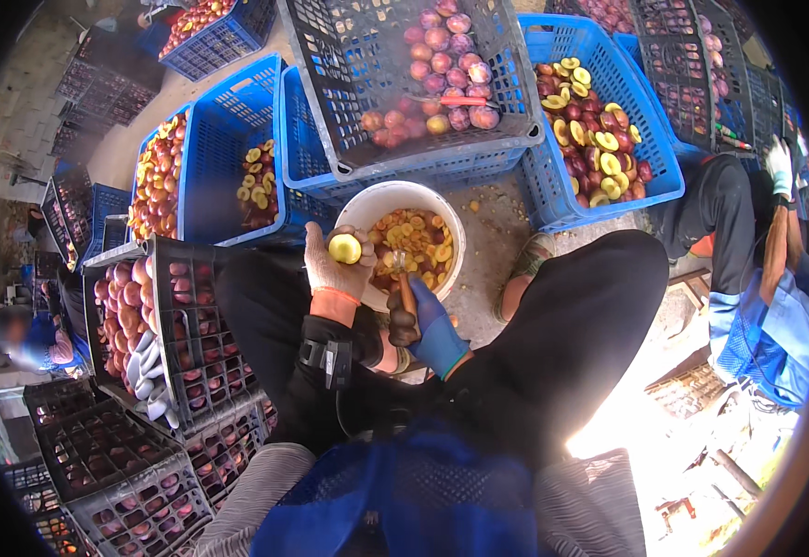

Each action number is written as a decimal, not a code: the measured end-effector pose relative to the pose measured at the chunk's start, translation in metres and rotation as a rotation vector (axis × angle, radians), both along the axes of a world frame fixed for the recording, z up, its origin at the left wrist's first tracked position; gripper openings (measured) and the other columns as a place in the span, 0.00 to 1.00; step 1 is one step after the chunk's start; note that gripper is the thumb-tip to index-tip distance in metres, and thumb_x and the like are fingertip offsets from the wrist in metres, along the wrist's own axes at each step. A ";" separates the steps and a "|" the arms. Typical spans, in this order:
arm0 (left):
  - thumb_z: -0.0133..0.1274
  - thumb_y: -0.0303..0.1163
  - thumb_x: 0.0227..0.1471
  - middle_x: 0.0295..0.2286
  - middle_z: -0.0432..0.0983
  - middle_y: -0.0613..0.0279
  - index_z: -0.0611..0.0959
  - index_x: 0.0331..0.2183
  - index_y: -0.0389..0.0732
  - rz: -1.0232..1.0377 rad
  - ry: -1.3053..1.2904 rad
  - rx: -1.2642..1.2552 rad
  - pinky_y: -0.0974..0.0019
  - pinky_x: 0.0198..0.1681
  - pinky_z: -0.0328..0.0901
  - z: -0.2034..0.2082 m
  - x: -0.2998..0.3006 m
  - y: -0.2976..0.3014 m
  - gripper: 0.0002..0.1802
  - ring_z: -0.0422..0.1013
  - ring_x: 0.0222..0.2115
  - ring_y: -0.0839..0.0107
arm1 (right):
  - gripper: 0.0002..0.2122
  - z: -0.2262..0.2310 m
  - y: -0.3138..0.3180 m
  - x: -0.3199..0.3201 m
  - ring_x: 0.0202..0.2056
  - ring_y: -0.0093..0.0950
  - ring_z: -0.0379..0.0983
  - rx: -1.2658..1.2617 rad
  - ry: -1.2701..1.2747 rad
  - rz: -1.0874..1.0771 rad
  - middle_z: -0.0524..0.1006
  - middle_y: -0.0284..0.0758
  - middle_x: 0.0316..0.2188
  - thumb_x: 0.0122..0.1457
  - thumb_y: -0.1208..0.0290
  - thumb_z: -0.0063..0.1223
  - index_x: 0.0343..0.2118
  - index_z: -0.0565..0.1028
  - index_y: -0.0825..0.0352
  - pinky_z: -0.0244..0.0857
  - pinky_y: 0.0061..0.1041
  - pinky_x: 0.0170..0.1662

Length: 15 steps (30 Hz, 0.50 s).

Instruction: Slice plums or similar fruit and place them into a bucket.

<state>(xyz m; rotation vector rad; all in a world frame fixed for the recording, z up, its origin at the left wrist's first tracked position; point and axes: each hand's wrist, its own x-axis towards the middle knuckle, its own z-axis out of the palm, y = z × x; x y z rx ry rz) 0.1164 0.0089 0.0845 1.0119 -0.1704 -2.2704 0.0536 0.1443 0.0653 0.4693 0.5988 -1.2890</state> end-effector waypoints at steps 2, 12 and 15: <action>0.34 0.54 0.49 0.15 0.67 0.57 0.71 0.17 0.39 0.028 -0.113 -0.123 0.71 0.18 0.57 0.003 0.001 -0.005 0.28 0.62 0.16 0.67 | 0.21 0.002 -0.003 0.001 0.06 0.18 0.49 -0.028 0.197 0.041 0.55 0.25 0.06 0.53 0.47 0.34 0.22 0.66 0.64 0.45 0.15 0.11; 0.43 0.47 0.45 0.16 0.69 0.53 0.75 0.22 0.35 0.136 -2.111 -1.719 0.60 0.25 0.61 0.058 0.011 -0.081 0.22 0.67 0.20 0.56 | 0.22 0.019 0.007 -0.033 0.09 0.17 0.52 0.312 0.616 -0.248 0.58 0.26 0.08 0.52 0.46 0.35 0.24 0.66 0.64 0.45 0.13 0.13; 0.44 0.42 0.43 0.22 0.69 0.45 0.76 0.21 0.38 -0.718 -1.550 -1.502 0.58 0.31 0.62 0.034 -0.013 -0.062 0.17 0.67 0.27 0.51 | 0.21 0.020 0.006 -0.045 0.09 0.17 0.52 0.331 0.499 -0.328 0.58 0.26 0.08 0.52 0.47 0.36 0.24 0.66 0.65 0.46 0.14 0.12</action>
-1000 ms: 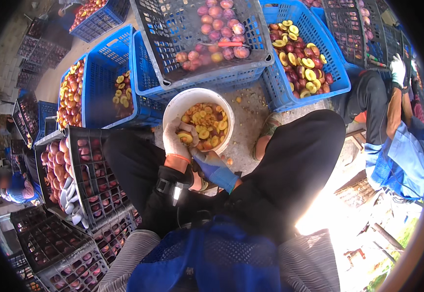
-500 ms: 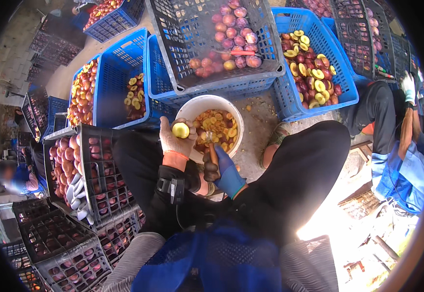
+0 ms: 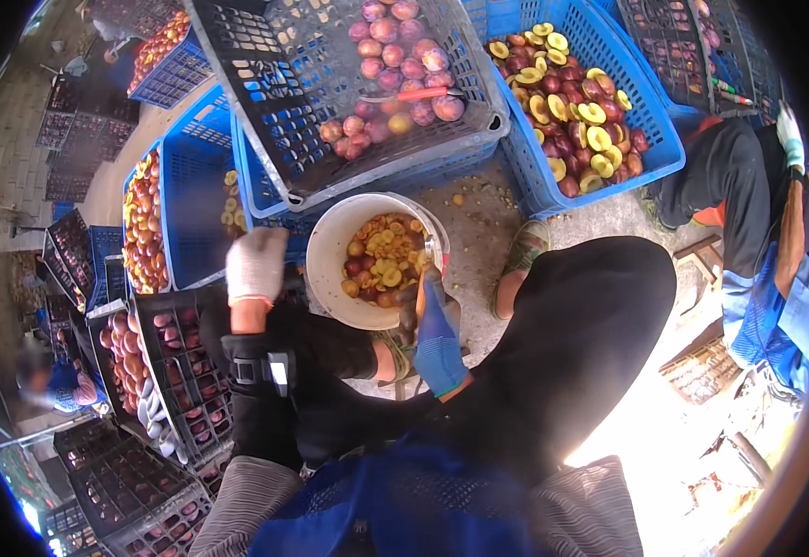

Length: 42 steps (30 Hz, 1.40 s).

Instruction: Slice plums or similar fruit and place them into a bucket.

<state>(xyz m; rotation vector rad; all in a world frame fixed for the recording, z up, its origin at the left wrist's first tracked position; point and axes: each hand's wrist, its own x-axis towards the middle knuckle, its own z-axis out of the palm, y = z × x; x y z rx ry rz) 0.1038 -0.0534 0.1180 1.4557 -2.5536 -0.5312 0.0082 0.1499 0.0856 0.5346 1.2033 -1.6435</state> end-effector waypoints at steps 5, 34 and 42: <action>0.42 0.34 0.42 0.30 0.71 0.46 0.77 0.29 0.40 -0.365 -0.300 0.314 0.58 0.38 0.60 -0.108 -0.076 0.026 0.13 0.66 0.34 0.52 | 0.25 -0.003 -0.002 -0.015 0.09 0.17 0.54 -0.029 0.011 -0.003 0.60 0.27 0.08 0.50 0.44 0.38 0.21 0.68 0.68 0.46 0.16 0.12; 0.42 0.35 0.49 0.27 0.71 0.61 0.71 0.36 0.36 0.228 0.960 1.497 0.71 0.27 0.67 -0.029 -0.041 0.071 0.14 0.70 0.28 0.72 | 0.15 -0.007 -0.003 0.017 0.22 0.33 0.68 0.074 0.683 0.490 0.71 0.38 0.17 0.53 0.59 0.42 0.22 0.71 0.68 0.58 0.30 0.24; 0.42 0.26 0.42 0.24 0.70 0.57 0.73 0.29 0.36 0.410 1.248 1.449 0.67 0.32 0.62 -0.022 -0.005 0.087 0.09 0.67 0.28 0.68 | 0.16 -0.005 0.001 0.048 0.26 0.45 0.67 0.234 1.135 0.686 0.71 0.46 0.20 0.53 0.58 0.40 0.24 0.71 0.68 0.59 0.37 0.27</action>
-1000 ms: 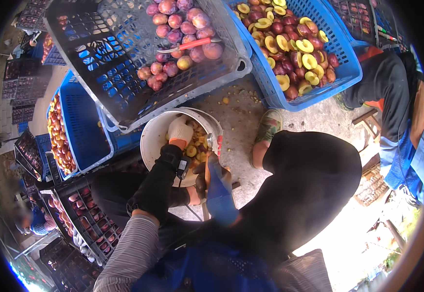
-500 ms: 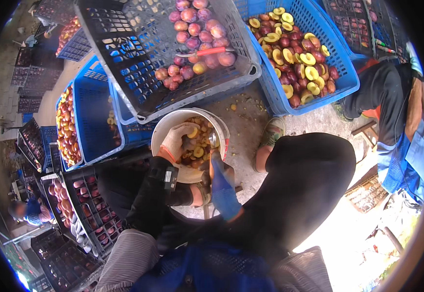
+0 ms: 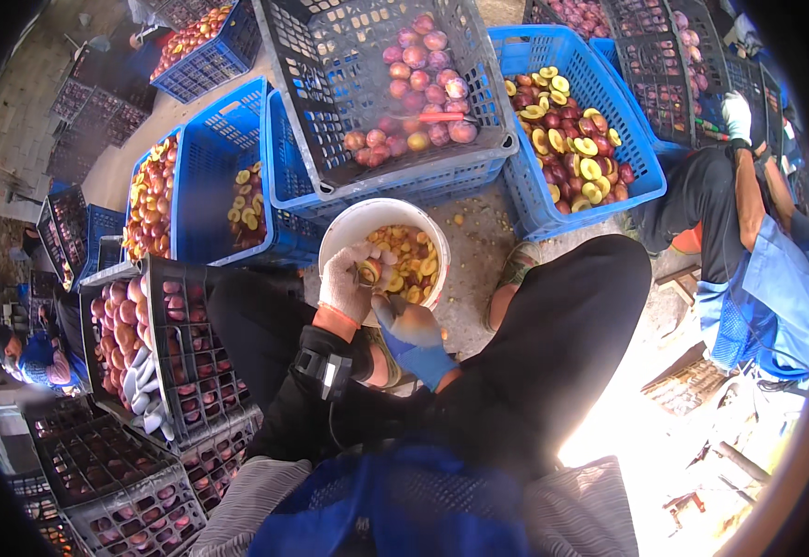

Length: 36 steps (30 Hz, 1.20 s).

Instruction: Slice plums or similar fruit and place them into a bucket.

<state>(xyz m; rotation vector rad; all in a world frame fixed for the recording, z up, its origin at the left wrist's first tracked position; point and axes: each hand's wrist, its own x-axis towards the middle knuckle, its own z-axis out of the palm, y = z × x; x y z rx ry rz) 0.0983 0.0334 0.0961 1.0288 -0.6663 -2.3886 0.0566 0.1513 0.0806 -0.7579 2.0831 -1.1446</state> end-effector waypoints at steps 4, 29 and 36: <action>0.39 0.27 0.41 0.24 0.70 0.56 0.72 0.29 0.33 -0.040 0.080 0.093 0.66 0.32 0.62 -0.001 0.007 0.000 0.11 0.67 0.28 0.65 | 0.16 -0.005 -0.003 0.005 0.26 0.45 0.67 -0.061 -0.063 0.054 0.71 0.47 0.21 0.53 0.58 0.40 0.24 0.71 0.69 0.59 0.37 0.28; 0.40 0.37 0.49 0.17 0.68 0.61 0.71 0.24 0.37 0.166 -0.348 0.029 0.69 0.17 0.59 -0.020 -0.003 0.007 0.13 0.64 0.15 0.69 | 0.17 -0.007 -0.007 0.001 0.27 0.46 0.67 0.082 0.009 0.136 0.71 0.48 0.22 0.53 0.57 0.38 0.27 0.72 0.68 0.60 0.38 0.30; 0.41 0.35 0.47 0.16 0.67 0.62 0.70 0.23 0.37 0.149 -0.356 -0.024 0.71 0.12 0.55 -0.022 -0.001 0.008 0.11 0.63 0.12 0.71 | 0.15 -0.022 0.000 0.007 0.25 0.46 0.67 0.105 0.173 0.190 0.71 0.49 0.22 0.53 0.61 0.39 0.25 0.72 0.70 0.59 0.37 0.28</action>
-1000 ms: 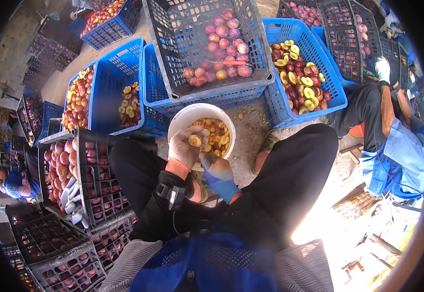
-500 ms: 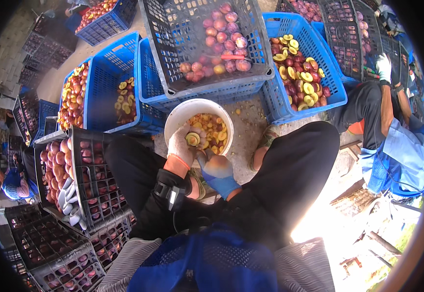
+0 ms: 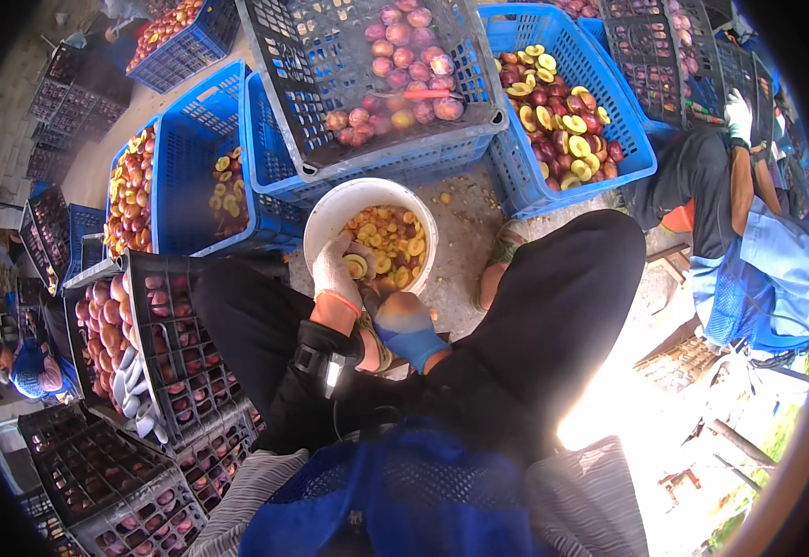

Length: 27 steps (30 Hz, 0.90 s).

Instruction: Slice plums or similar fruit and place them into a bucket.

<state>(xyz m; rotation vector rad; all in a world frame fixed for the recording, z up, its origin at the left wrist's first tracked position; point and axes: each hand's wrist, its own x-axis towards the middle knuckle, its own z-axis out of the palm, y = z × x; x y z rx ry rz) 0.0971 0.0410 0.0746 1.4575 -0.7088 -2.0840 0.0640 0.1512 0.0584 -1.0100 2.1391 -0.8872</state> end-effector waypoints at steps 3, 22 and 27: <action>0.41 0.34 0.47 0.16 0.67 0.63 0.70 0.25 0.37 0.083 0.039 0.027 0.72 0.12 0.56 0.003 -0.002 0.005 0.09 0.64 0.13 0.72 | 0.14 -0.004 0.000 0.004 0.23 0.45 0.67 -0.071 -0.117 -0.126 0.70 0.47 0.19 0.53 0.62 0.38 0.25 0.71 0.68 0.59 0.38 0.25; 0.43 0.33 0.41 0.13 0.65 0.60 0.72 0.18 0.36 0.087 -0.071 -0.219 0.70 0.15 0.56 0.005 0.004 0.010 0.11 0.62 0.13 0.71 | 0.14 0.006 0.006 0.006 0.30 0.40 0.69 0.198 -0.043 0.154 0.72 0.46 0.25 0.47 0.60 0.43 0.30 0.72 0.66 0.62 0.34 0.32; 0.43 0.35 0.40 0.07 0.63 0.61 0.70 0.09 0.36 -0.122 -0.251 -0.289 0.69 0.13 0.52 0.018 0.004 0.015 0.17 0.60 0.09 0.69 | 0.17 0.026 0.009 0.002 0.30 0.28 0.68 0.139 -0.667 -0.021 0.72 0.38 0.27 0.52 0.59 0.40 0.39 0.68 0.65 0.61 0.24 0.34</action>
